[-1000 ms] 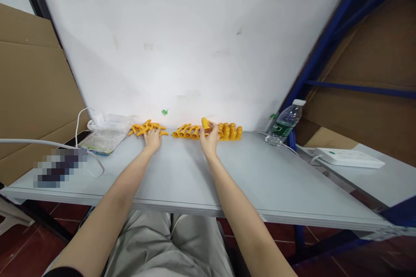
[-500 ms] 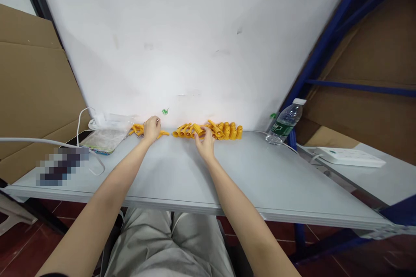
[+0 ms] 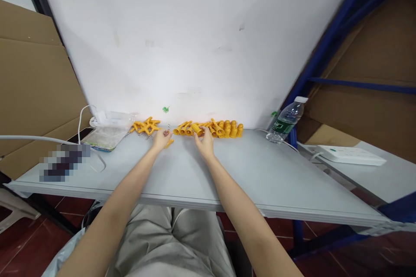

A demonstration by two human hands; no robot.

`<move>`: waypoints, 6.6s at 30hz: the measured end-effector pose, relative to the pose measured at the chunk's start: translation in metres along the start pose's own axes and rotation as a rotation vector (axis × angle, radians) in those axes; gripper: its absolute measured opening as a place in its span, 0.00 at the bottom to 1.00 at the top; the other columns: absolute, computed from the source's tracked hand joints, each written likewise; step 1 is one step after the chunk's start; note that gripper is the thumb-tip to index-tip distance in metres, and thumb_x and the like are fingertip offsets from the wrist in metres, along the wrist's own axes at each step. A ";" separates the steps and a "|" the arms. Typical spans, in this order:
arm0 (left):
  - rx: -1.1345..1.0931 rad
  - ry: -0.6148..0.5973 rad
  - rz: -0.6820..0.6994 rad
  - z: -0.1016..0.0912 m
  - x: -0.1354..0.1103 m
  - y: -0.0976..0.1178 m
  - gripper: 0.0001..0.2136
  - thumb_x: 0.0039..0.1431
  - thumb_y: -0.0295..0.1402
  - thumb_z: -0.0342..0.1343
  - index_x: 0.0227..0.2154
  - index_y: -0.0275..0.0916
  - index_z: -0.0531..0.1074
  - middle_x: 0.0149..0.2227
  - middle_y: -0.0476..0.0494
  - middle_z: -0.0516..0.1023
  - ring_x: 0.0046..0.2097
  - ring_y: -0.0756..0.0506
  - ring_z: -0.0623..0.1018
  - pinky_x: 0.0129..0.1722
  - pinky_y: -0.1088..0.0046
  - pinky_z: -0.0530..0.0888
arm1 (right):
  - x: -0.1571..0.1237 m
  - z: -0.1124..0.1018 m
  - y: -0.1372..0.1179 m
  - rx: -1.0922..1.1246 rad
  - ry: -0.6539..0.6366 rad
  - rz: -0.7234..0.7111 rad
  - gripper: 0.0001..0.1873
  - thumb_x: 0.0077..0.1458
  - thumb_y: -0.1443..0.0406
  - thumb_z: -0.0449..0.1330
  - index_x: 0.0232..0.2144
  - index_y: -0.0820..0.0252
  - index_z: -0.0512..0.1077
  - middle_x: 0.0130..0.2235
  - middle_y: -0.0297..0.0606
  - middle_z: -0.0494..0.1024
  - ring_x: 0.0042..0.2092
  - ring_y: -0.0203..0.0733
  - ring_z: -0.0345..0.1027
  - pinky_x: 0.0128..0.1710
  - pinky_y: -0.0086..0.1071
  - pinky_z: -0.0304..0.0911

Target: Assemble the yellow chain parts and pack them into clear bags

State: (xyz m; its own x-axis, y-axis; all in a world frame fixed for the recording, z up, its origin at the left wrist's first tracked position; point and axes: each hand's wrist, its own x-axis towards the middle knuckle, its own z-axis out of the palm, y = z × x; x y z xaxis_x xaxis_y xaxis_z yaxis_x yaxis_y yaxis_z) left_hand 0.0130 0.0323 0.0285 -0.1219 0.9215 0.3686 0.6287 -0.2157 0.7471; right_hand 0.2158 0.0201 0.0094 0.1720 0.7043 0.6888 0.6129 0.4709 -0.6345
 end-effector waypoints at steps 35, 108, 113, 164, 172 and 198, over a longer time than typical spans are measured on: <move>0.390 -0.005 -0.005 -0.019 -0.025 -0.022 0.12 0.60 0.34 0.53 0.46 0.44 0.74 0.43 0.39 0.77 0.46 0.39 0.77 0.44 0.62 0.73 | 0.004 0.008 0.022 0.196 -0.362 -0.092 0.22 0.54 0.62 0.59 0.52 0.57 0.70 0.52 0.47 0.75 0.44 0.47 0.72 0.50 0.48 0.65; 0.145 0.105 0.367 -0.013 -0.030 -0.004 0.13 0.62 0.36 0.54 0.48 0.41 0.72 0.43 0.41 0.74 0.44 0.45 0.76 0.47 0.69 0.72 | 0.009 -0.016 -0.020 0.623 -0.473 0.368 0.32 0.41 0.49 0.68 0.46 0.58 0.69 0.30 0.36 0.79 0.24 0.37 0.70 0.26 0.32 0.66; 0.122 0.166 0.363 -0.015 -0.032 -0.002 0.11 0.62 0.38 0.55 0.44 0.41 0.74 0.42 0.41 0.75 0.47 0.44 0.76 0.49 0.69 0.72 | 0.007 -0.016 -0.025 0.682 -0.479 0.361 0.32 0.38 0.47 0.69 0.41 0.59 0.68 0.25 0.32 0.77 0.23 0.36 0.69 0.28 0.33 0.66; 0.070 0.154 0.478 -0.004 -0.038 -0.002 0.22 0.65 0.47 0.44 0.55 0.42 0.67 0.52 0.36 0.70 0.54 0.42 0.72 0.53 0.62 0.70 | 0.008 -0.015 -0.057 1.080 -0.420 1.068 0.09 0.61 0.61 0.54 0.32 0.60 0.67 0.26 0.40 0.78 0.23 0.34 0.71 0.25 0.26 0.68; 0.003 0.170 0.468 0.000 -0.035 -0.007 0.22 0.68 0.44 0.38 0.56 0.38 0.63 0.54 0.32 0.69 0.55 0.42 0.72 0.56 0.58 0.68 | 0.033 -0.014 -0.019 0.403 0.049 0.481 0.20 0.51 0.60 0.60 0.45 0.57 0.61 0.44 0.45 0.77 0.44 0.46 0.74 0.46 0.39 0.66; 0.019 0.079 0.466 0.003 -0.036 -0.010 0.16 0.68 0.36 0.40 0.52 0.38 0.65 0.48 0.36 0.75 0.47 0.43 0.76 0.51 0.61 0.71 | 0.056 -0.035 0.048 -0.946 -0.526 0.220 0.36 0.63 0.56 0.46 0.68 0.65 0.46 0.70 0.52 0.45 0.70 0.56 0.30 0.63 0.64 0.23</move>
State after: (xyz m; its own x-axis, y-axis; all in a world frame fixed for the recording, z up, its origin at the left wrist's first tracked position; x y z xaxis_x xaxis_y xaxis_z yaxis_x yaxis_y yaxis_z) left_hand 0.0135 0.0021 0.0065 0.1189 0.7008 0.7034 0.6445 -0.5934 0.4822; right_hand 0.2823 0.0632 0.0296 0.1376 0.9666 0.2162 0.9904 -0.1309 -0.0452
